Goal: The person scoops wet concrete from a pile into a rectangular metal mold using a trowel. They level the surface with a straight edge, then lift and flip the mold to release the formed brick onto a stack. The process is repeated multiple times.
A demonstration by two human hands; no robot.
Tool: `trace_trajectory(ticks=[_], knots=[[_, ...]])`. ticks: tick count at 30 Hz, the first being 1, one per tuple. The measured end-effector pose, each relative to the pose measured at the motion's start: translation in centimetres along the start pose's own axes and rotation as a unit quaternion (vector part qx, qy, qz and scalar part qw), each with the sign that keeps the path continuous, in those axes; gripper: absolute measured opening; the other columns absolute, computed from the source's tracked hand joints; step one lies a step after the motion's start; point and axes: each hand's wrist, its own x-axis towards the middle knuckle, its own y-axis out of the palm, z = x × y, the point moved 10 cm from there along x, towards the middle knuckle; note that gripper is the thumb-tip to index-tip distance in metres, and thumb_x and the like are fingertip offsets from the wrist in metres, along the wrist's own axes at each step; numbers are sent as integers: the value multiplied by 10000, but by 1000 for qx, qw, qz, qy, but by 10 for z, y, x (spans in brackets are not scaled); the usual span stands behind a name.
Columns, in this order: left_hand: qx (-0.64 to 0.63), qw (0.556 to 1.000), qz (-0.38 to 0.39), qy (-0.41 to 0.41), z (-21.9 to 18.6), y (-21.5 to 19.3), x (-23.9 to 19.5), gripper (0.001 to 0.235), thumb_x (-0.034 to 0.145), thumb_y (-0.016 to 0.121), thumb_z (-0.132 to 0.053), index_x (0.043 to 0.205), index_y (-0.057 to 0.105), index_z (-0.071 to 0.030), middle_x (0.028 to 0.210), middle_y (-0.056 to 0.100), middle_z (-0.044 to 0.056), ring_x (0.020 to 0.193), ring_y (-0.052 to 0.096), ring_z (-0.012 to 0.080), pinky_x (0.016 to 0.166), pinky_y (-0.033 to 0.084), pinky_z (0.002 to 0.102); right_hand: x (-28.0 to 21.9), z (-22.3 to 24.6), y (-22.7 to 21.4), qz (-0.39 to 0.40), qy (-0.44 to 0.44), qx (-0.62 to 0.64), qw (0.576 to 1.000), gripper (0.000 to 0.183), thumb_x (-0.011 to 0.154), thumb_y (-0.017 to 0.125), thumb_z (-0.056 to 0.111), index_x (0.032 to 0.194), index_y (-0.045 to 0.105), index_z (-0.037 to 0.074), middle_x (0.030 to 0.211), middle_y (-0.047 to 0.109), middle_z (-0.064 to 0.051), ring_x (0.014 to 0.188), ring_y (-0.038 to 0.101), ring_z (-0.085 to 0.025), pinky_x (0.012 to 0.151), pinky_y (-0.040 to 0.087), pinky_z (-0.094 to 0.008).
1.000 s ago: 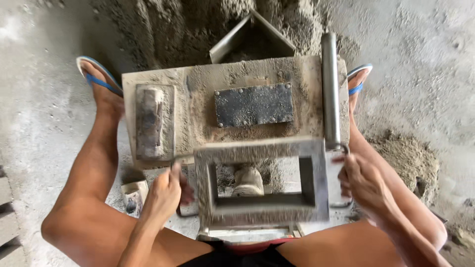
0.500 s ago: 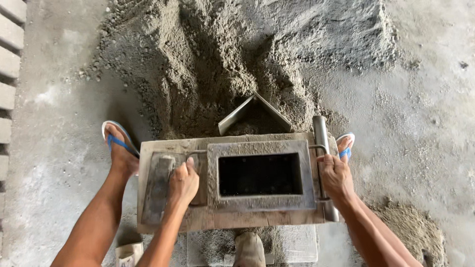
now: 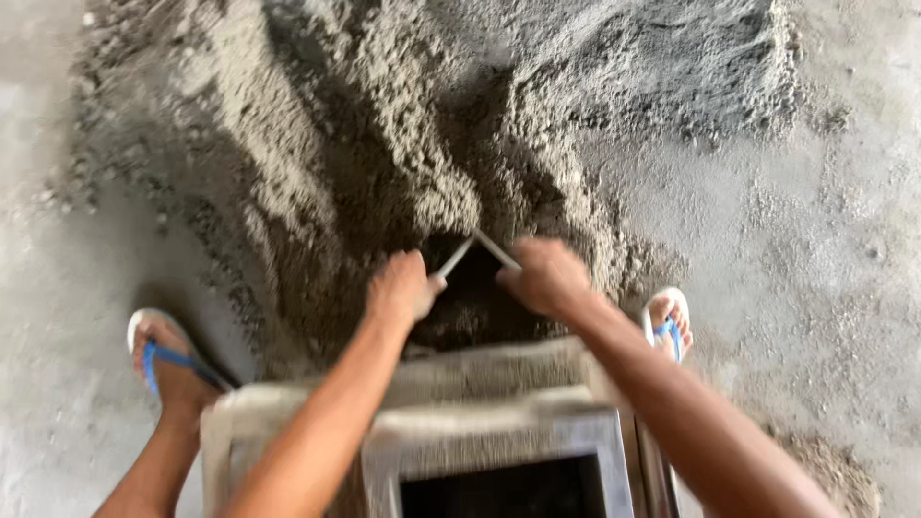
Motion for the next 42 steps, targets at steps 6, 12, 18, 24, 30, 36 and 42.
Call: trace_trajectory(ticks=[6, 12, 18, 24, 30, 36, 42], knots=[[-86, 992, 86, 33, -6, 27, 30, 358, 855, 455, -256, 1115, 589, -49, 1047, 618, 198, 1029, 597, 387, 814, 524, 513, 83, -31, 17, 13, -56, -64, 996, 226, 781, 517, 229, 935, 576, 74, 781, 673, -131, 733, 678, -351, 603, 553, -489], [150, 921, -333, 133, 9, -152, 101, 314, 830, 581, -282, 1070, 556, -80, 711, 557, 80, 597, 647, 243, 502, 591, 359, 142, -88, -130, -268, -104, -71, 955, 169, 936, 442, 202, 862, 593, 179, 568, 563, -58, 372, 518, -186, 397, 505, -305], [186, 921, -265, 217, -47, -193, 149, 138, 932, 473, -226, 971, 572, -137, 716, 599, 27, 582, 625, 173, 515, 555, 317, 181, -84, -143, -267, -113, 1, 957, 98, 877, 536, 195, 864, 631, 212, 725, 658, -67, 605, 662, -243, 628, 561, -372], [252, 931, -135, 228, -30, -96, 188, 118, 883, 437, -154, 852, 548, -129, 689, 645, 75, 628, 674, 270, 552, 546, 414, 216, -76, -108, -165, -27, -33, 985, 163, 885, 454, 311, 933, 595, 244, 750, 667, -101, 767, 669, -342, 742, 519, -474], [37, 972, 7, 232, -19, -29, 138, 296, 914, 278, -208, 806, 527, -91, 638, 649, 164, 615, 662, 374, 569, 501, 516, 180, -33, -32, -98, -67, 1, 993, 203, 876, 447, 337, 848, 600, 207, 725, 660, -83, 679, 643, -307, 680, 512, -449], [-32, 976, 24, 214, 28, 20, 54, 360, 857, 307, -268, 927, 595, -63, 685, 651, 232, 623, 646, 430, 525, 499, 559, 98, 9, -8, -43, -81, -118, 989, 217, 836, 490, 254, 804, 660, 124, 645, 675, -97, 564, 664, -239, 562, 553, -358], [58, 995, 12, 79, 127, 58, 13, 389, 883, 398, -315, 1192, 457, -87, 785, 649, 206, 692, 691, 368, 588, 563, 495, 75, -60, 50, -52, -8, 26, 998, 147, 839, 516, 316, 827, 608, 203, 593, 641, -116, 606, 664, -323, 578, 520, -474]])
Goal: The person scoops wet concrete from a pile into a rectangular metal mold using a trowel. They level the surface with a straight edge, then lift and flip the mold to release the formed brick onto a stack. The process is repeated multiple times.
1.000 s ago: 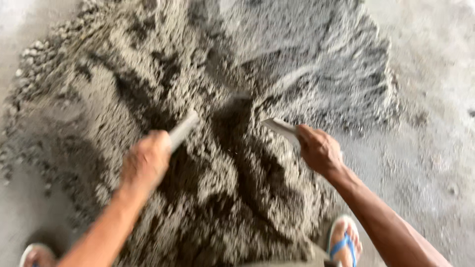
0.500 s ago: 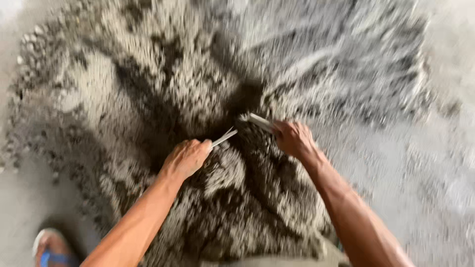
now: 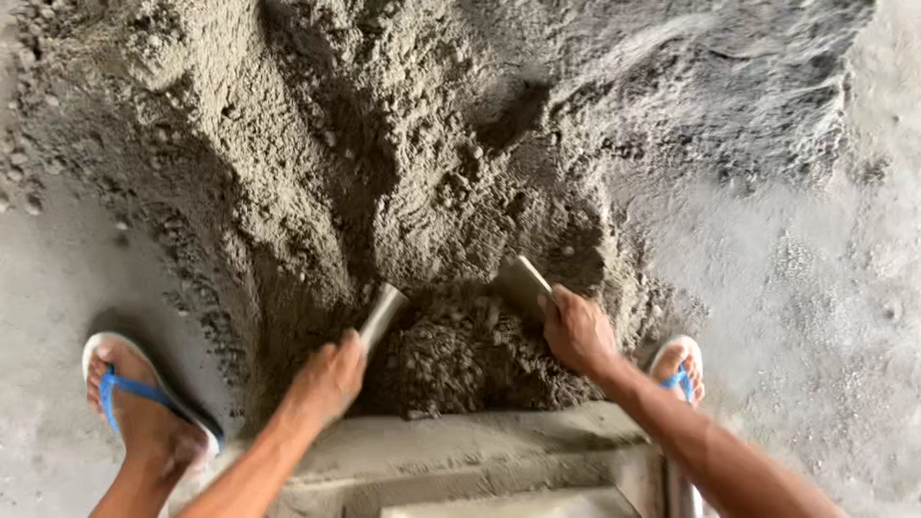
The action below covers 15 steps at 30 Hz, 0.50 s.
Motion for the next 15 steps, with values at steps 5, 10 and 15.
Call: trace_trajectory(ticks=[5, 10, 15], knots=[[-204, 977, -62, -6, -13, 3, 13, 191, 869, 445, -238, 915, 523, -70, 621, 638, 225, 631, 670, 394, 481, 498, 506, -21, 1, 45, 47, 251, 143, 956, 465, 885, 413, 491, 879, 653, 93, 897, 672, -202, 971, 609, -397, 866, 467, -518], [-270, 958, -72, -60, -32, 0, 31, 250, 835, 437, -143, 1004, 512, 25, 697, 619, 318, 705, 649, 456, 566, 510, 550, -18, 0, 112, 14, 330, 296, 896, 436, 877, 445, 405, 982, 657, 39, 974, 662, -248, 1029, 590, -413, 894, 438, -519], [-325, 940, -25, -98, -44, -6, 9, 441, 854, 388, -147, 1187, 455, 133, 901, 585, 411, 848, 615, 513, 665, 511, 581, -15, -41, 159, -41, 310, 541, 780, 327, 888, 423, 189, 946, 609, -74, 797, 592, -218, 796, 509, -233, 780, 410, -271]])
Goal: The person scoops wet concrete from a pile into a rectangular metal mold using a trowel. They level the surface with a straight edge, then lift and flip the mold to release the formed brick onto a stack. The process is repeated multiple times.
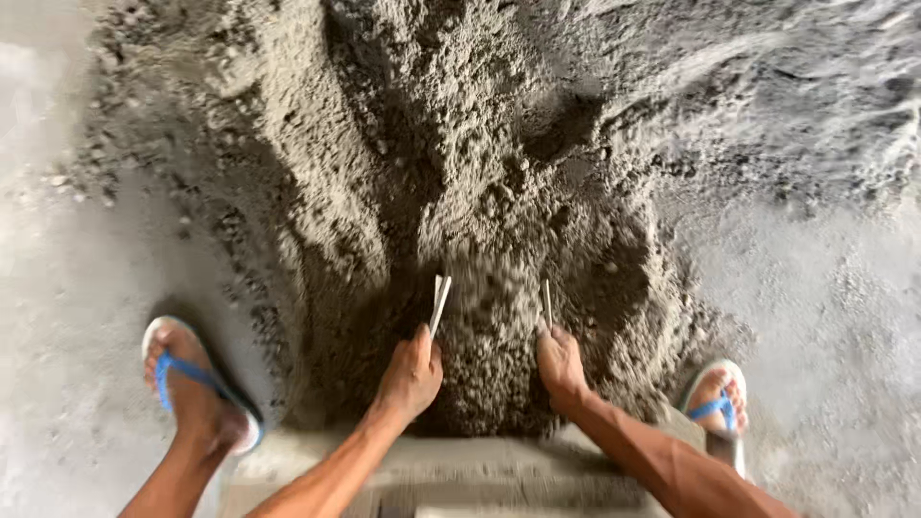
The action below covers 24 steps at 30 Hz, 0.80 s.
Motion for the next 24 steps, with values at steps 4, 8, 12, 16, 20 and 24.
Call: trace_trajectory(ticks=[4, 8, 12, 16, 20, 24], knots=[[11, 1000, -15, 8, -20, -14, -27, 474, 929, 334, -192, 1298, 371, 104, 873, 576, 319, 619, 614, 326, 459, 466, 380, -30, 48, -11, -6, -99, -114, 988, 346, 872, 487, 311, 832, 632, 0, 742, 589, -173, 759, 532, -273, 719, 434, -449], [-2, 993, -77, 90, -81, -54, -81, 428, 946, 293, -135, 1245, 389, 155, 713, 572, 228, 440, 538, 220, 388, 431, 291, -87, 103, -32, -9, -132, -107, 985, 327, 861, 473, 334, 679, 592, 91, 632, 518, -84, 638, 494, -232, 605, 418, -419], [6, 982, -129, 140, -132, -85, -134, 396, 933, 351, -137, 1196, 441, 146, 642, 575, 215, 399, 530, 223, 346, 351, 314, -131, 146, -58, -22, -184, -75, 980, 341, 838, 464, 319, 823, 623, 18, 750, 546, -174, 704, 441, -246, 602, 372, -462], [21, 951, -199, 236, -159, -93, -186, 350, 886, 409, -101, 1124, 495, 141, 539, 534, 287, 353, 491, 296, 345, 287, 355, -197, 170, -87, -22, -288, -49, 956, 327, 915, 437, 254, 1009, 570, -29, 906, 548, -232, 833, 489, -302, 717, 364, -478], [21, 933, -223, 281, -171, -84, -241, 241, 875, 390, -53, 1009, 503, 112, 508, 529, 296, 344, 515, 301, 325, 309, 357, -251, 157, -102, -31, -290, -5, 957, 306, 956, 425, 253, 1055, 559, -4, 956, 537, -185, 874, 486, -229, 729, 344, -429], [28, 944, -217, 247, -154, -66, -267, 192, 866, 386, -69, 970, 479, 63, 588, 543, 346, 464, 585, 450, 366, 381, 456, -317, 168, -121, -22, -403, -80, 911, 334, 976, 326, 136, 667, 453, 136, 509, 400, -4, 451, 388, -111, 465, 328, -291]])
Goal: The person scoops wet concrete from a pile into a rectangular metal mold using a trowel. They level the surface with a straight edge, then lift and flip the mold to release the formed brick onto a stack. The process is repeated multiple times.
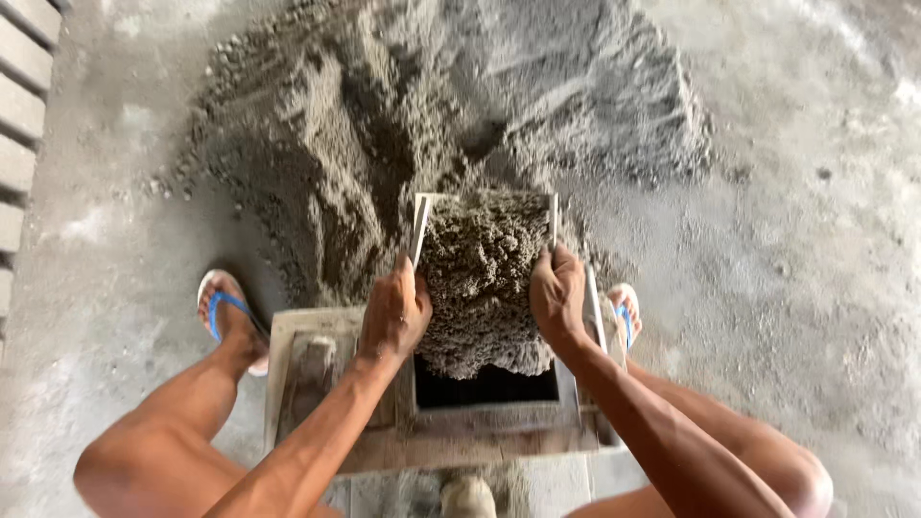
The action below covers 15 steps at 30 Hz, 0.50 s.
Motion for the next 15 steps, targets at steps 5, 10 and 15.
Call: trace_trajectory(ticks=[5, 10, 15], knots=[[38, 999, 19, 31, -15, 2, -28, 268, 861, 443, -81, 1074, 496, 72, 648, 598, 309, 558, 639, 424, 429, 479, 468, -23, 3, -32, -86, -117, -34, 989, 250, 937, 447, 130, 721, 533, 39, 573, 510, -199, 641, 534, -188, 675, 422, -387], [10, 997, 4, 74, -14, 6, -30, 227, 938, 392, -142, 1045, 508, 22, 599, 601, 250, 488, 636, 333, 423, 524, 385, -38, 21, -38, -89, -144, -35, 985, 286, 973, 444, 229, 759, 595, 114, 569, 576, -140, 599, 583, -234, 907, 406, -411], [6, 993, 24, 113, -31, -8, -31, 221, 981, 383, -146, 1024, 524, 18, 565, 596, 176, 398, 586, 231, 354, 495, 310, -64, 67, -53, -5, -146, -3, 989, 305, 978, 407, 163, 742, 584, 85, 543, 552, -122, 502, 555, -228, 739, 472, -449]])
